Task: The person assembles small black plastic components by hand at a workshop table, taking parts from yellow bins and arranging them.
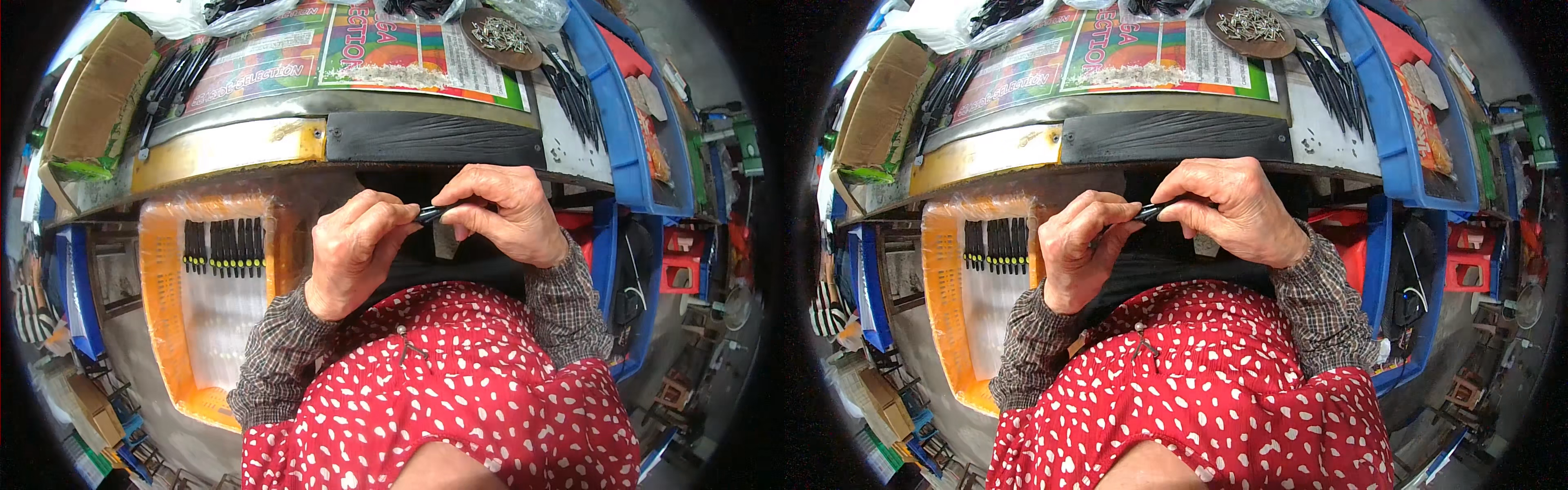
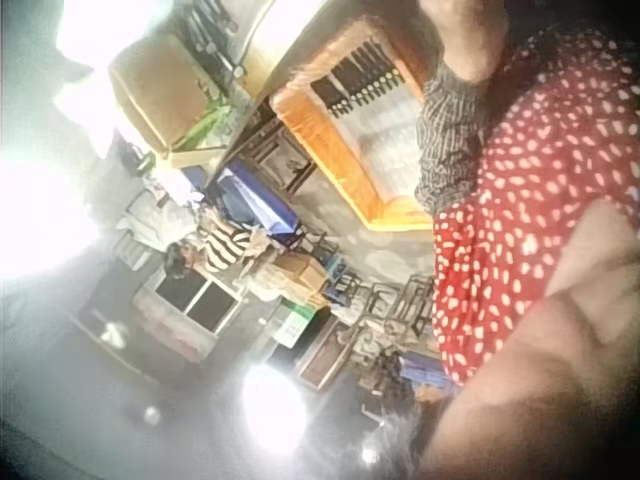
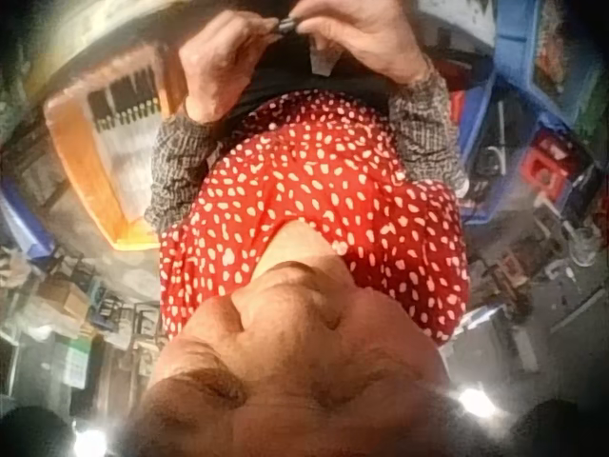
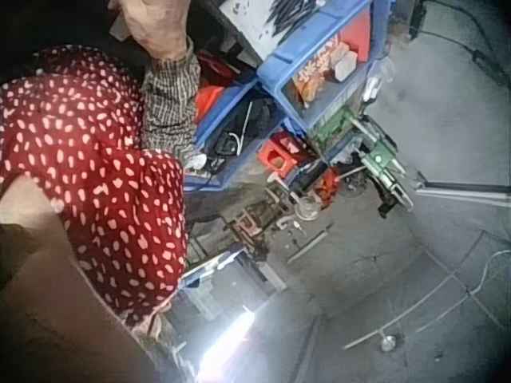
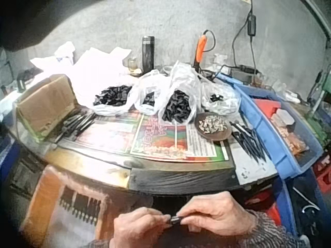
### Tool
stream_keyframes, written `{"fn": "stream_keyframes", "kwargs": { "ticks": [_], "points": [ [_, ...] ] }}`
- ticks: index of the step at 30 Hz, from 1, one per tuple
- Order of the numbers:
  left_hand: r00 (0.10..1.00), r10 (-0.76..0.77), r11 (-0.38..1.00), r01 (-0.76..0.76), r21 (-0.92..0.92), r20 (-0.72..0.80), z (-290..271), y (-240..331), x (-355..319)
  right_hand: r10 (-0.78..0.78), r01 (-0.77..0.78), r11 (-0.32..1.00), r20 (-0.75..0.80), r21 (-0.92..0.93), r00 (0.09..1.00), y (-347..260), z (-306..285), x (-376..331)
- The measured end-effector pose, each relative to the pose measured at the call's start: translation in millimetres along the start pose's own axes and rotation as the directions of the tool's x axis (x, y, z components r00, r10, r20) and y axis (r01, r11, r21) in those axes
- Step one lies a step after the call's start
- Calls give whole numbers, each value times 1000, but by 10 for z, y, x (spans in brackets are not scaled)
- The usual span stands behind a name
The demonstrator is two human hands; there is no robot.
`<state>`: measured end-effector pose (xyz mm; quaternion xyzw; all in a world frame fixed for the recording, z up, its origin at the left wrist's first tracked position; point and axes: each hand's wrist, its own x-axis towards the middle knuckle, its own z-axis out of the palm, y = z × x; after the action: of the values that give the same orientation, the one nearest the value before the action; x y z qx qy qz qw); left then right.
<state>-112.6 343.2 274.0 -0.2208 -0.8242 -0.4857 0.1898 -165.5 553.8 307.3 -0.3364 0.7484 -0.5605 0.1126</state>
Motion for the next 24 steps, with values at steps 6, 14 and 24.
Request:
{"fn": "stream_keyframes", "kwargs": {
  "ticks": [6, 14, 24],
  "points": [
    [1000, 27, 999, -28, 31, 12, 18, -30, 8, 20, -20, 1000, -28, 13, 999, 49, 35, -21],
    [1000, -5, 1000, 5, -20, 1, 51, -73, -46, 44, -43, 999, -40, 27, 998, 86, 79, -37],
    [998, -11, 1000, 10, 23, 69, 36, -122, -68, 16, -16, 1000, -30, -10, 999, 144, 112, -60]
  ]
}}
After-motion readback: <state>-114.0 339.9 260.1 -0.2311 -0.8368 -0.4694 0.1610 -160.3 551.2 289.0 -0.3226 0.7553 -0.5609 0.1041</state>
